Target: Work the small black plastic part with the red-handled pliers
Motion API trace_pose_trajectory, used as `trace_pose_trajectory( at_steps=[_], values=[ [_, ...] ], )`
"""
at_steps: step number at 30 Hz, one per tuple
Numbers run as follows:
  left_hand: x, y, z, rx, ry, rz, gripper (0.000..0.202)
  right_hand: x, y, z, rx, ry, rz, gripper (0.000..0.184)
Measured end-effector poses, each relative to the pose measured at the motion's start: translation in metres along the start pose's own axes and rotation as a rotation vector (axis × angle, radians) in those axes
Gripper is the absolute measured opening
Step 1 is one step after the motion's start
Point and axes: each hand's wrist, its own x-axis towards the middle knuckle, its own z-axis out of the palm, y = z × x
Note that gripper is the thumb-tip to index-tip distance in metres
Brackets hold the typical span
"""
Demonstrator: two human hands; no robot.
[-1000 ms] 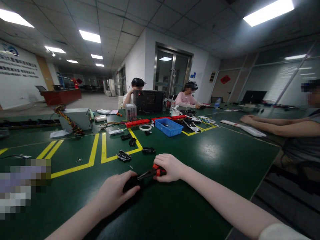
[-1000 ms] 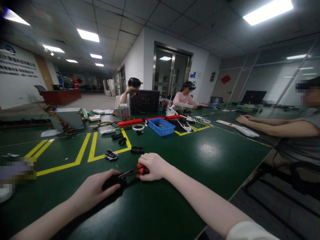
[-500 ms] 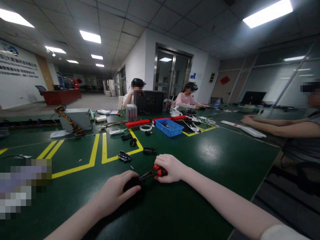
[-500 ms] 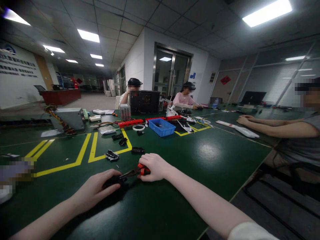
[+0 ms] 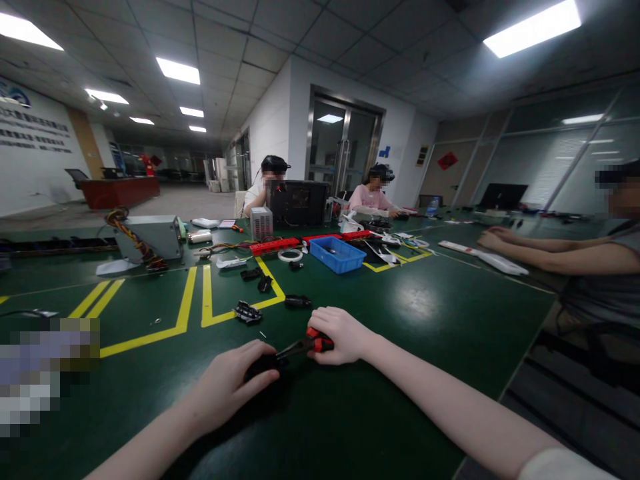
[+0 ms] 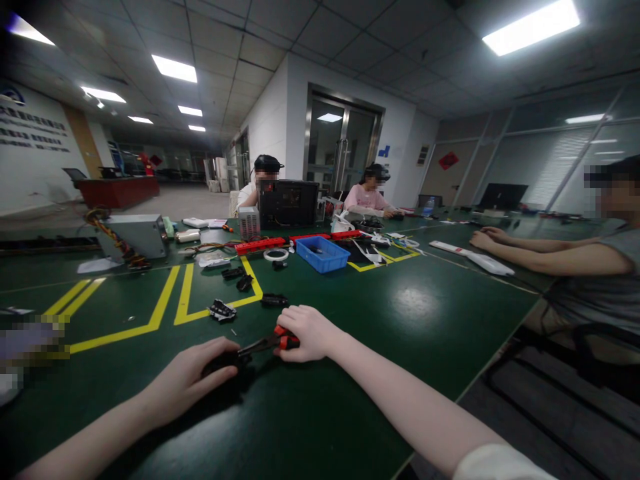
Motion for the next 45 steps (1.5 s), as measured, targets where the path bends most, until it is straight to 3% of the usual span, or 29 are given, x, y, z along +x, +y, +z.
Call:
trace_pose_trajectory(
  at_steps=[7,16,36,45],
  values=[
    [0.001,-0.002,0.001,-0.008,0.012,-0.008,0.031,-0.001,0.001,0.002,-0.019,0.026,-0.012,0.034],
    [-0.004,0.011,-0.003,-0.012,0.027,-0.004,0.03,-0.001,0.001,0.002,-0.103,0.222,-0.044,0.033],
    [-0.004,0.009,0.0,0.003,0.035,-0.025,0.033,-0.005,0.004,0.008,-0.112,0.143,-0.064,0.034],
    [0.0,0.005,0.005,0.174,0.007,-0.14,0.037,-0.005,0.005,0.008,-0.115,0.134,-0.06,0.036]
  ],
)
